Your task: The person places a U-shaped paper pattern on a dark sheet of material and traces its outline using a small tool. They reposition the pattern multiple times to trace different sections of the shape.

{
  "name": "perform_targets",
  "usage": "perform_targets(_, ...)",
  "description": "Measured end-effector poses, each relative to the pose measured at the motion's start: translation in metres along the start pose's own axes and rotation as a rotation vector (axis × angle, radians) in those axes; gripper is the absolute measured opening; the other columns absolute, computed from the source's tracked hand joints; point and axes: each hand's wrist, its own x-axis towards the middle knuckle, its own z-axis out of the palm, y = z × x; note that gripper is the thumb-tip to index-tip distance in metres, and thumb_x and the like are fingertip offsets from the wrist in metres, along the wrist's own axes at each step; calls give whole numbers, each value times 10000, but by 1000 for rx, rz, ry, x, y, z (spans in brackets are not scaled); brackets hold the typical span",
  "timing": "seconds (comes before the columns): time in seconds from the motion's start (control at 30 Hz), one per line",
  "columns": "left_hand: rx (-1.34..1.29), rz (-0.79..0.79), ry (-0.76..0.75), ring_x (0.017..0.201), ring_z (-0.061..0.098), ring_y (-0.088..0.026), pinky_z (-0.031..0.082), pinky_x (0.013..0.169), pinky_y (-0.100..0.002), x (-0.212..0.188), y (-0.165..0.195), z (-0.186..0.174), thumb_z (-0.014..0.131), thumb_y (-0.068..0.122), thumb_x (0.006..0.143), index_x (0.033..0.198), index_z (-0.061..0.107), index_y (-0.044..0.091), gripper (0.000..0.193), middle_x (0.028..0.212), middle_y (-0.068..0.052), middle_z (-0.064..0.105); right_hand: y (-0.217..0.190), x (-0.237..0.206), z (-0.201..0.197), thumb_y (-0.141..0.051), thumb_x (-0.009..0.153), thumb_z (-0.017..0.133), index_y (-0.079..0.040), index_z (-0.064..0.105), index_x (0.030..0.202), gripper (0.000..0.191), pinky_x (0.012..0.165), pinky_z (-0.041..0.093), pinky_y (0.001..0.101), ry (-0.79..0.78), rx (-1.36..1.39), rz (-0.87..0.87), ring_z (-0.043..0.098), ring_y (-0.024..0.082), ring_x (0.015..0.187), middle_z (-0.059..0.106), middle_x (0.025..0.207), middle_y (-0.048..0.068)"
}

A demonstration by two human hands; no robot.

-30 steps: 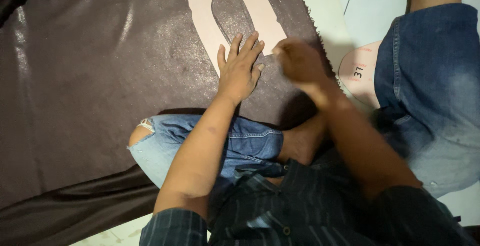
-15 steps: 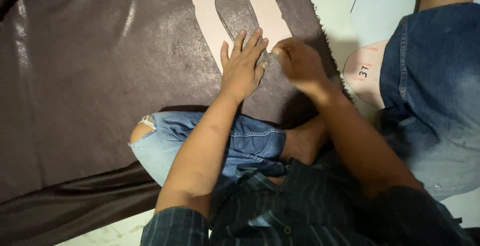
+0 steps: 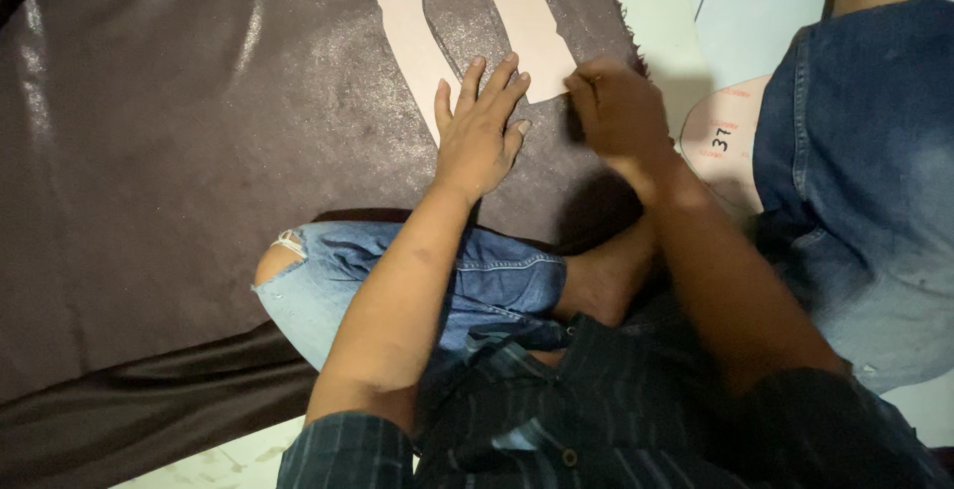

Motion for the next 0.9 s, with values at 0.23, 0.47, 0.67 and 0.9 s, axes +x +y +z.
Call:
perform_targets(0.23,3,15,0,1547,216,-299,28,1236,-591,1,0,-2,681,260,939,1487,516,229,573,1651,27,329,-2,-6,20,-308,996,651,-31,701,1055,287,791,563,417,52,266,-112,726,321,888,723,985,165)
perform_targets(0.47,-3,-3,-17,1560,210,-287,25,1250,-581,1,1,-2,680,260,944,1488,512,230,571,1657,34,332,8,3,1,-286,1080,613,-67,738,1059,254,840,537,458,26,-69,-75,707,361,937,728,1046,161)
perform_targets(0.67,7,9,-3,1554,217,-289,32,1241,-592,0,0,-1,681,261,937,1490,512,232,579,1651,29,331,-2,-7,21,-280,1034,632,-53,709,1063,241,818,563,414,11,211,-159,717,328,904,716,1013,146)
perform_targets(0.9,-10,7,-1,1551,217,-292,33,1241,-588,1,-1,0,681,254,938,1488,514,228,575,1651,32,334,10,-4,19,-257,1042,656,-66,708,1078,201,827,557,394,19,130,-142,719,318,924,722,1006,142)
